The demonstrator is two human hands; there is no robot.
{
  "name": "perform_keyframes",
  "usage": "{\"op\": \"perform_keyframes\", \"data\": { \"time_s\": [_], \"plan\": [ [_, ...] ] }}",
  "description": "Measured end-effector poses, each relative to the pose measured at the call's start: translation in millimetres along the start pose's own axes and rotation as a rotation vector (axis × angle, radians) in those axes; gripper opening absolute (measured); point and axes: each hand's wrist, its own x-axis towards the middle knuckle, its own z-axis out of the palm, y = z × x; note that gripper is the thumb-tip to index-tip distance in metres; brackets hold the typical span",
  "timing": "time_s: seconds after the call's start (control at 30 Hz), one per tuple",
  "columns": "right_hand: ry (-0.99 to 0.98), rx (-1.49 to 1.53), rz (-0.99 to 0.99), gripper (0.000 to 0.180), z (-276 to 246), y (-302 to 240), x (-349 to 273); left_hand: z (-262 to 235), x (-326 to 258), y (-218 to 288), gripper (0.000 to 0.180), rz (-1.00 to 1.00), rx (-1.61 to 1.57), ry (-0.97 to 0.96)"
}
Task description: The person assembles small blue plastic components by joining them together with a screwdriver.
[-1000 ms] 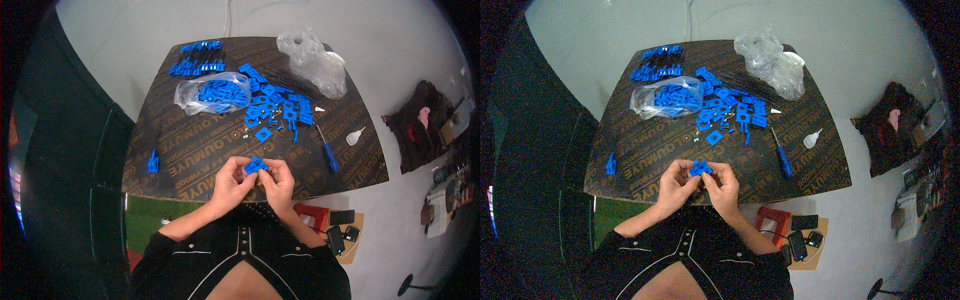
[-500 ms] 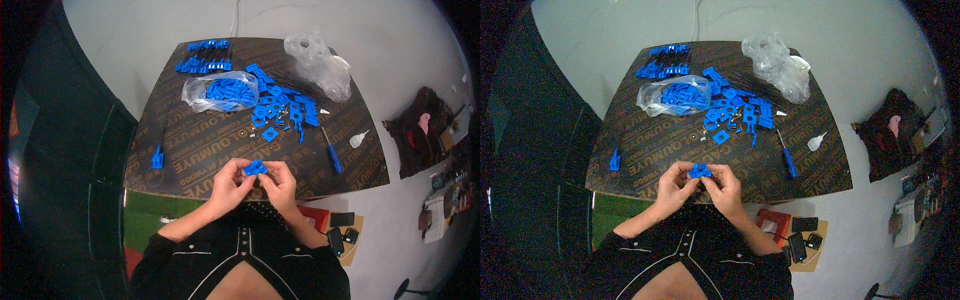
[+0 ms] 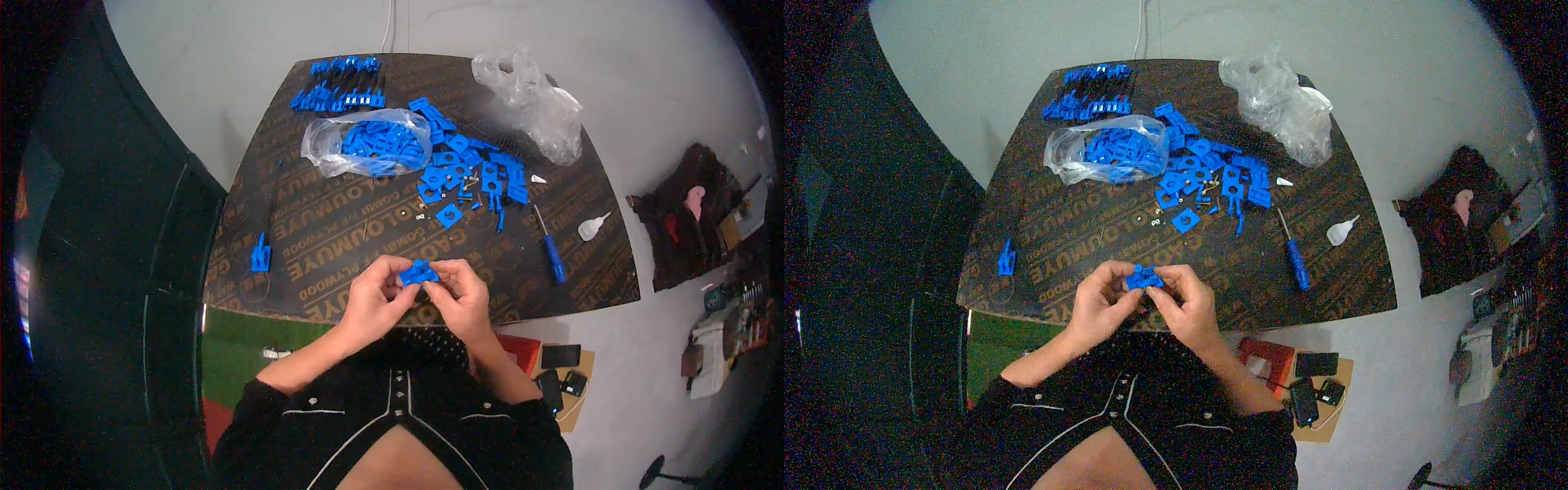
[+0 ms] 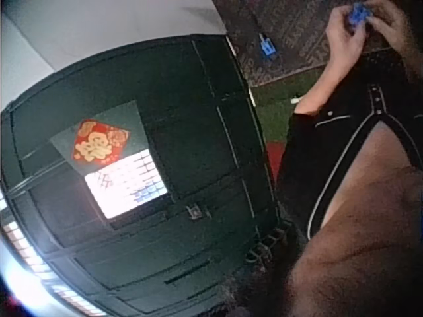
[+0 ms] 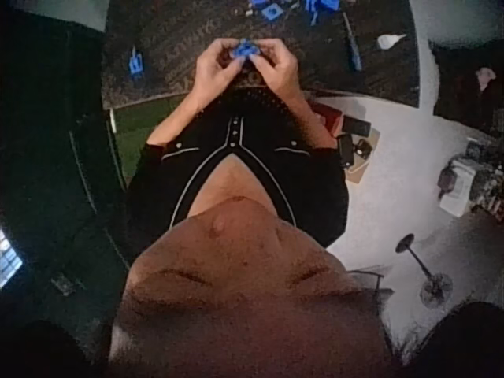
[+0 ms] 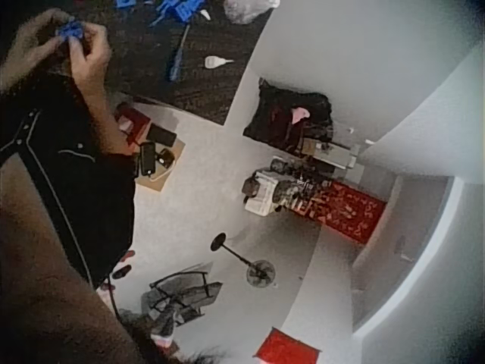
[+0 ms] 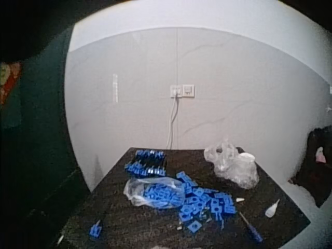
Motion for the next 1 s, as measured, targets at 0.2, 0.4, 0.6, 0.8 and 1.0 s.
{"op": "perform_keyframes", "data": {
  "time_s": [0.2, 0.4, 0.6, 0.8, 1.0],
  "plan": [
    [0.002, -0.006, 0.011, 0.024, 0, -1, 2, 1, 2, 3, 0.027, -0.053, 0.011, 0.005],
    [-0.015, -0.141, -0.011, 0.026, -7, -11, 2, 4, 3, 3, 0.027, 0.002, 0.070, 0.013],
    [-0.047, -0.466, -0.279, 0.035, -20, -34, 10, 2, 5, 4, 0.032, 0.255, 0.220, -0.022],
    [-0.164, -0.472, -0.474, 0.039, -30, -46, 17, 0, 5, 15, 0.037, 0.456, 0.296, -0.084],
    [-0.242, -0.457, -0.543, 0.037, -33, -46, 19, 1, 5, 15, 0.039, 0.521, 0.313, -0.098]
  ]
}}
